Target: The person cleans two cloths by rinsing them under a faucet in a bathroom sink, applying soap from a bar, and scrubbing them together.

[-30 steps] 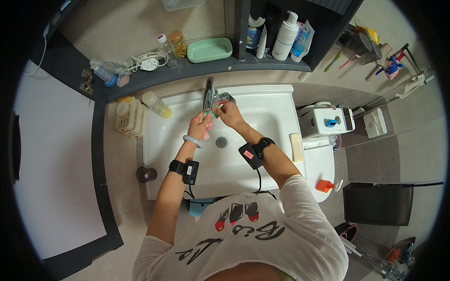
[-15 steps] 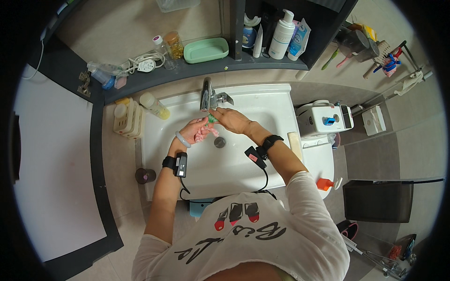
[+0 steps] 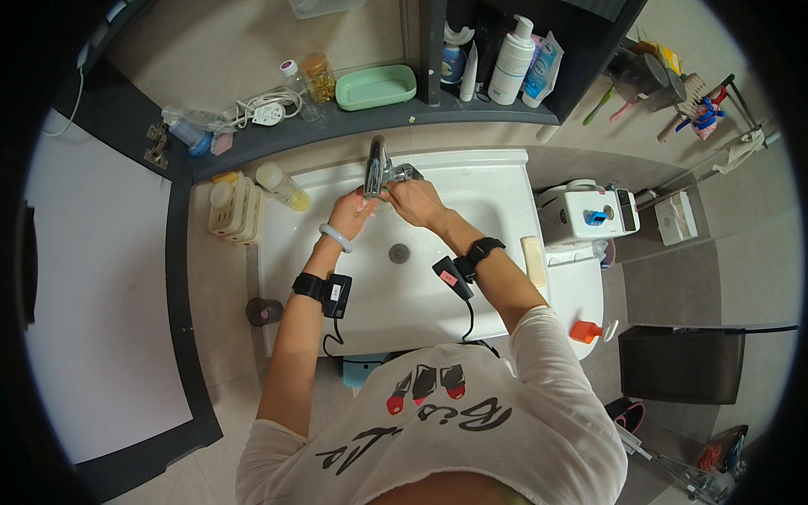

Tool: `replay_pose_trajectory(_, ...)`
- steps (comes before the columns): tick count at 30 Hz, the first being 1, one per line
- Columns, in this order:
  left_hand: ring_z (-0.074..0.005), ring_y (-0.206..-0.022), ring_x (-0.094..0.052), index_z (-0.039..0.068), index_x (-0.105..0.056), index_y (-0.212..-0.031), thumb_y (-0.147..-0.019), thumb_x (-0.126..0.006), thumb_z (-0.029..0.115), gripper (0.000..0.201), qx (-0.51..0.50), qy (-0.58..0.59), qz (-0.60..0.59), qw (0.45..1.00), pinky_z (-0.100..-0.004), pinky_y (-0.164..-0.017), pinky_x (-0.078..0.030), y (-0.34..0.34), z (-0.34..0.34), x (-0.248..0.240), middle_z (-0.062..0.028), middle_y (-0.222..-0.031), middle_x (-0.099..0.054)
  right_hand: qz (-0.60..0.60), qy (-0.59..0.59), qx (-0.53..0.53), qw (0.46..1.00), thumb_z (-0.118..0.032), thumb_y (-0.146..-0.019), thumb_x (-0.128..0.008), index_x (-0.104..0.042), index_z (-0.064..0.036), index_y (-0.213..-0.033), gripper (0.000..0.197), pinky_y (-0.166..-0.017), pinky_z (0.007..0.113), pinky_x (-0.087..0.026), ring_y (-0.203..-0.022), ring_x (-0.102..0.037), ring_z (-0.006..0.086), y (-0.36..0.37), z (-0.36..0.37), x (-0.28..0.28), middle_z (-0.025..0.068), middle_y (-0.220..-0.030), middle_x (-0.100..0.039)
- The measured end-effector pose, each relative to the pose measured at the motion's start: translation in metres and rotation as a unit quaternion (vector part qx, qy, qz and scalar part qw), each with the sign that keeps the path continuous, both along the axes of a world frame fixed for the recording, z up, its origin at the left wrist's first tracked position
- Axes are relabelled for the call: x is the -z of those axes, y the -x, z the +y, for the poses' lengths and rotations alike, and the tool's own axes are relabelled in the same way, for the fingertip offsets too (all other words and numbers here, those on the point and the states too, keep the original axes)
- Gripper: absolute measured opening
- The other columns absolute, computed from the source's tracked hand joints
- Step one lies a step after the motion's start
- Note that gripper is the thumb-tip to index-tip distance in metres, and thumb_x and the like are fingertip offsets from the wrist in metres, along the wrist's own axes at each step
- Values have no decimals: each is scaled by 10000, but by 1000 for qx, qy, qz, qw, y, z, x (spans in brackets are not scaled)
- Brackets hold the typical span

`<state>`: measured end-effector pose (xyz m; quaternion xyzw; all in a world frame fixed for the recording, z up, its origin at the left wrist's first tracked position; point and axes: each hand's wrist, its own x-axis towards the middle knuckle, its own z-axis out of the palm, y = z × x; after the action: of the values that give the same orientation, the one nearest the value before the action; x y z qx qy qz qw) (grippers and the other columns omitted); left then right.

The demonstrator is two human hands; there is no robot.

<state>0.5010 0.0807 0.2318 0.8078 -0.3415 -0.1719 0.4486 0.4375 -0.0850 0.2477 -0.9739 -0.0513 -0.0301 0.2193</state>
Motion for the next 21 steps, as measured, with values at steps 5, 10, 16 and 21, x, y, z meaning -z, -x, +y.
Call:
replay_pose_trajectory(5,-297,-631,-581,16,-564,-878,-832,-485,121,139,-40,-13,-129,991,-369,-608,-466,2,-7,10,-155,-701,-587,-5,-162,65,985,-369,-882,-409,-538,-21,-701,413,-602,415,-426,-637,-560,337,-3,3,23,170,-608,-557)
replay_pose_trajectory(10,-364,-687,-566,29,-565,-865,-844,-494,220,205,-68,-136,-214,965,-436,-612,-451,11,-12,9,-188,-774,-596,184,-492,167,834,-453,-882,-410,-473,-51,-608,491,-412,310,-327,-430,-415,173,-1,9,40,44,-488,-422)
replay_pose_trajectory(16,-363,-700,-566,40,-541,-927,-846,-496,206,190,-89,-111,-219,965,-432,-608,-453,19,-11,17,-190,-778,-593,293,-689,251,614,-490,-877,-408,-407,-123,-639,437,-339,225,-181,-363,-253,71,4,21,33,-53,-479,-300)
replay_pose_trajectory(21,-295,-661,-591,52,-529,-934,-867,-496,227,190,-116,-12,-82,990,-416,-584,-473,18,-9,38,-127,-749,-601,134,-412,158,887,-434,-884,-419,-580,-18,-755,464,-459,286,-417,-448,-510,146,7,11,50,76,-606,-588)
